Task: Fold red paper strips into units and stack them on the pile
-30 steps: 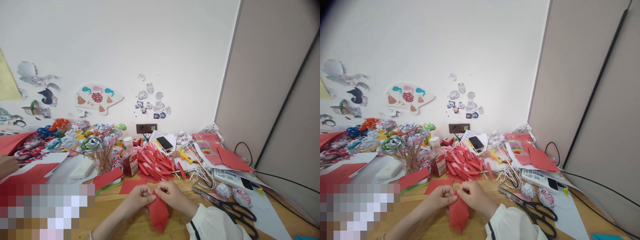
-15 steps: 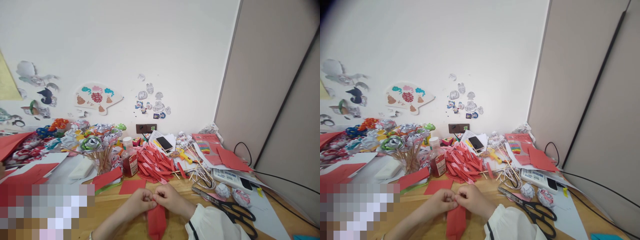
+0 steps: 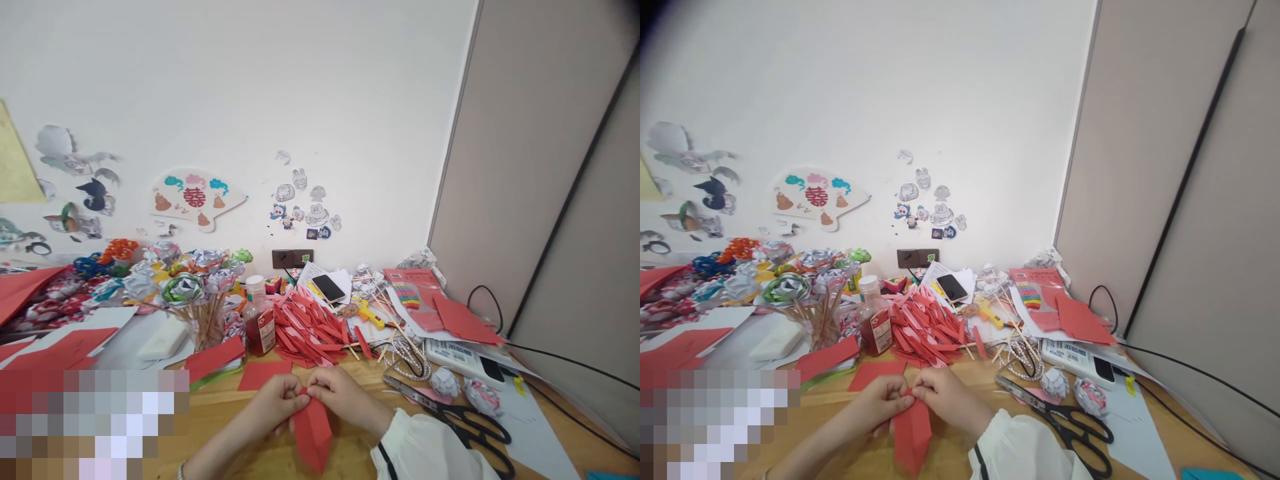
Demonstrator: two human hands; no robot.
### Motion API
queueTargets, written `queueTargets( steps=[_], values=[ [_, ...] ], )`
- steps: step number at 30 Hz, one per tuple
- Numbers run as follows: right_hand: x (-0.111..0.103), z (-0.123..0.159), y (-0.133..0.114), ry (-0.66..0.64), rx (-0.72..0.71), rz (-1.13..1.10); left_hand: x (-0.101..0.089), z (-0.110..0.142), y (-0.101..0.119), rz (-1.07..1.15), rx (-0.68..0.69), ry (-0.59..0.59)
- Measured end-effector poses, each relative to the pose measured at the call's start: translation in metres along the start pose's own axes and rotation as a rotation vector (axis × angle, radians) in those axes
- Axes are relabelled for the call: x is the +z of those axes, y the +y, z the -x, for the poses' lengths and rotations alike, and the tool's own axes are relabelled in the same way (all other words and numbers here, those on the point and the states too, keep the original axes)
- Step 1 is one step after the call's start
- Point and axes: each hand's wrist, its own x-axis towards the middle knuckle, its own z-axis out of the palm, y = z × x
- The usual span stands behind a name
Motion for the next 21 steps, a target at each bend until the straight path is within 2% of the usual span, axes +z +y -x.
queueTargets(
  steps=[4, 9, 13, 18, 21],
  values=[
    [-0.003, 0.000, -0.001, 0.009, 0.016, -0.035, -0.002, -0.002, -0.001, 0.007, 0.062, 0.052],
    [-0.007, 0.000, -0.003, 0.023, 0.009, -0.063, -0.003, -0.005, -0.005, 0.057, -0.007, 0.032],
    [-0.006, 0.000, -0.002, 0.004, 0.061, -0.187, -0.003, -0.010, -0.009, 0.100, 0.028, 0.129],
    [-0.007, 0.000, 0.004, 0.025, 0.036, -0.197, -0.009, -0.013, -0.007, 0.187, 0.114, 0.287],
    [-0.005, -0.004, 0.014, -0.014, 0.134, -0.358, -0.014, -0.014, -0.004, 0.274, 0.138, 0.354]
  ],
)
